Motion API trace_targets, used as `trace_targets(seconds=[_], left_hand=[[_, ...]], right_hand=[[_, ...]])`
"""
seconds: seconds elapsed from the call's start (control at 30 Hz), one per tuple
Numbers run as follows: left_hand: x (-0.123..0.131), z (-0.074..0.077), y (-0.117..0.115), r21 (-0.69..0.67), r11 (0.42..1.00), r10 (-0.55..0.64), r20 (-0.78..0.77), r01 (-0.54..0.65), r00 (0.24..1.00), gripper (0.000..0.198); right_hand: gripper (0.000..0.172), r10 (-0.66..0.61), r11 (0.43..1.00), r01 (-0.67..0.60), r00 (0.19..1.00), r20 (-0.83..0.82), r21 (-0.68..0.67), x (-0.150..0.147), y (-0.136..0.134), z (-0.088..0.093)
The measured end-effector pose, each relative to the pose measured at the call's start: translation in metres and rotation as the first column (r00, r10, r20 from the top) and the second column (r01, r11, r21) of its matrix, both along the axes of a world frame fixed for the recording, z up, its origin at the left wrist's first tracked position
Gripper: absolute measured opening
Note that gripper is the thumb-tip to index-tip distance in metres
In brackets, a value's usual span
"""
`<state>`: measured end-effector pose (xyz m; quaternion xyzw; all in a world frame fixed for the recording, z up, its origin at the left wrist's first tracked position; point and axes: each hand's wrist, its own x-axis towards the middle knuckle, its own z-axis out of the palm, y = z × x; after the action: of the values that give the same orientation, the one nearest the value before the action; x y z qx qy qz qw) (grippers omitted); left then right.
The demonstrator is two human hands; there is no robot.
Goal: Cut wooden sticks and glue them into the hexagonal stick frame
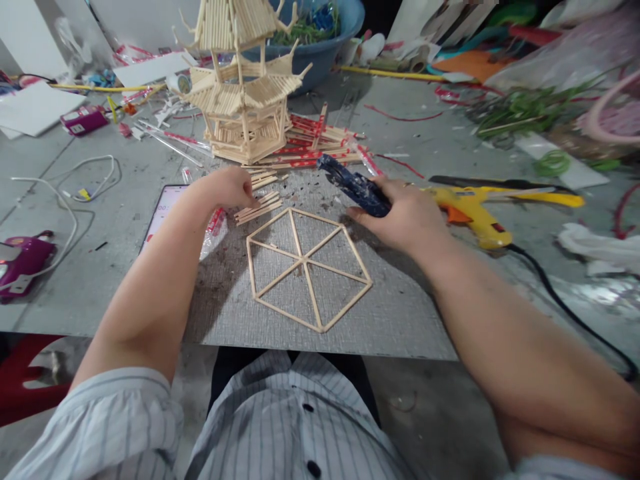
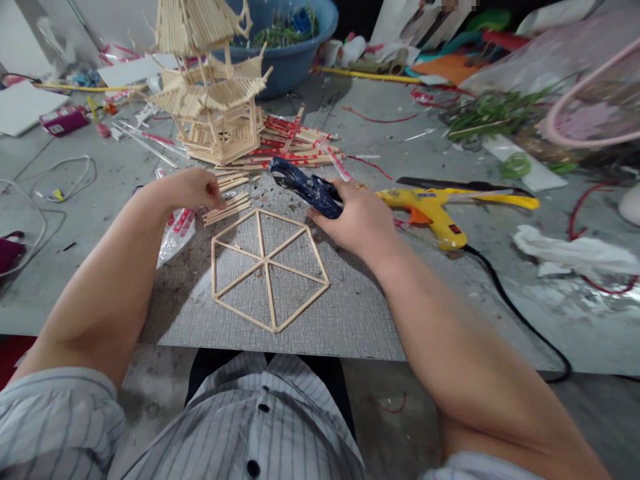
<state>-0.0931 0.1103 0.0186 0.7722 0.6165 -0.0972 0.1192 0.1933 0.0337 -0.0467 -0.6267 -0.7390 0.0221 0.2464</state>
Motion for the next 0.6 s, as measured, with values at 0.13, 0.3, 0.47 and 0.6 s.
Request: trace_targets(seconds=[0.13,0.3,0.47,0.6], left_hand=[[-0.011,0.006,0.005,0.182,0.982,0.049,0.019,-0.052,0.999,0.027],[-0.018,-0.004,0.010,0.177,0.978,0.112,-0.018,-0.107,0.994,0.033],[-0.015,-0.012,0.010,0.138,0.986,0.099,-0.026,-0.095,0.995,0.031],[-0.014,-0.011,0.009,0.130,0.985,0.111,-0.001,-0.110,0.994,0.028]], right_hand=[[0.053,-0.006,1.000,0.006,1.000,-0.004,-0.016,0.000,0.000,0.000],[0.055,-0.007,1.000,0.007,1.000,-0.012,-0.018,0.000,-0.001,0.000],[0.055,-0.012,1.000,0.012,1.000,-0.003,-0.019,-0.002,-0.001,0.001],[0.060,-0.019,0.999,0.019,1.000,0.012,-0.035,-0.002,0.000,0.001]])
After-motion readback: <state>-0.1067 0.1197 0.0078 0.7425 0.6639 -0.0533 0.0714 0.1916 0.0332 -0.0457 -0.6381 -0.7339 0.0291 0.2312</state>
